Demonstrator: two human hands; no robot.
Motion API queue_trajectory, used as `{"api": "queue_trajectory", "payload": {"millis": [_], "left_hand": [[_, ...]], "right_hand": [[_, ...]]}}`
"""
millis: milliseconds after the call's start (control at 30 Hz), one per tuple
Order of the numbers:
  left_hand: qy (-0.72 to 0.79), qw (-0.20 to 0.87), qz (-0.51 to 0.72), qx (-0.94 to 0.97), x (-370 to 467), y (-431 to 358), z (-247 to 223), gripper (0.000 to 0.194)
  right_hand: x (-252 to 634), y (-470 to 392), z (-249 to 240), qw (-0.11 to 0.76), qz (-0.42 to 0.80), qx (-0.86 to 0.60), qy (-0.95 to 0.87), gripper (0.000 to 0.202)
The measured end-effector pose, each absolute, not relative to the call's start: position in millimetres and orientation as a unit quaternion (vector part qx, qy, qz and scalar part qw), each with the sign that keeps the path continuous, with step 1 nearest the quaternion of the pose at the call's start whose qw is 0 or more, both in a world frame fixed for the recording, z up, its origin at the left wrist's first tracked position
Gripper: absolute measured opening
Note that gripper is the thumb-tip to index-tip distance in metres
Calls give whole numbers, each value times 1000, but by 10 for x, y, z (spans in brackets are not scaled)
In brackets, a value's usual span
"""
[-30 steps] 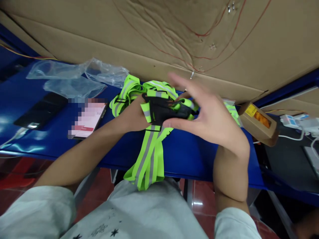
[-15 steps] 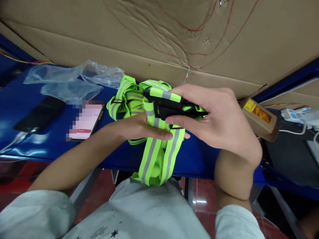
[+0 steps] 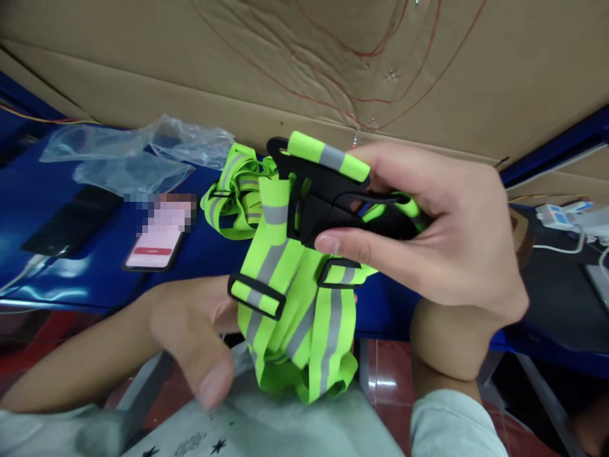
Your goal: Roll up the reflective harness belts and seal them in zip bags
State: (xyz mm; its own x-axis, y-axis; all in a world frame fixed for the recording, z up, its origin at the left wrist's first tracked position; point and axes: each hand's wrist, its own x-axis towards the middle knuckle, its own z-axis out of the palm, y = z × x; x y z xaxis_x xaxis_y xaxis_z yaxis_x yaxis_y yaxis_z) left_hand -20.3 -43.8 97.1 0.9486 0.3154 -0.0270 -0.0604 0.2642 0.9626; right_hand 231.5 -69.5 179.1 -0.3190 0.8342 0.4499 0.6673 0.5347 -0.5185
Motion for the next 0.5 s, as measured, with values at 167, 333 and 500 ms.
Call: {"api": "queue_trajectory", "payload": {"millis": [167,333,500], "left_hand": [[122,847,144,497,19,-243,654,46],[180,892,196,366,302,-173,256,46],[186,877,251,365,265,-96,202,46]], "right_hand": [[2311,-459,1615,326,117,-438,-830,26],[2305,-94,1225,300,92,-422,-850,32],[2136,40,918,263,17,-404,-876,28]]}}
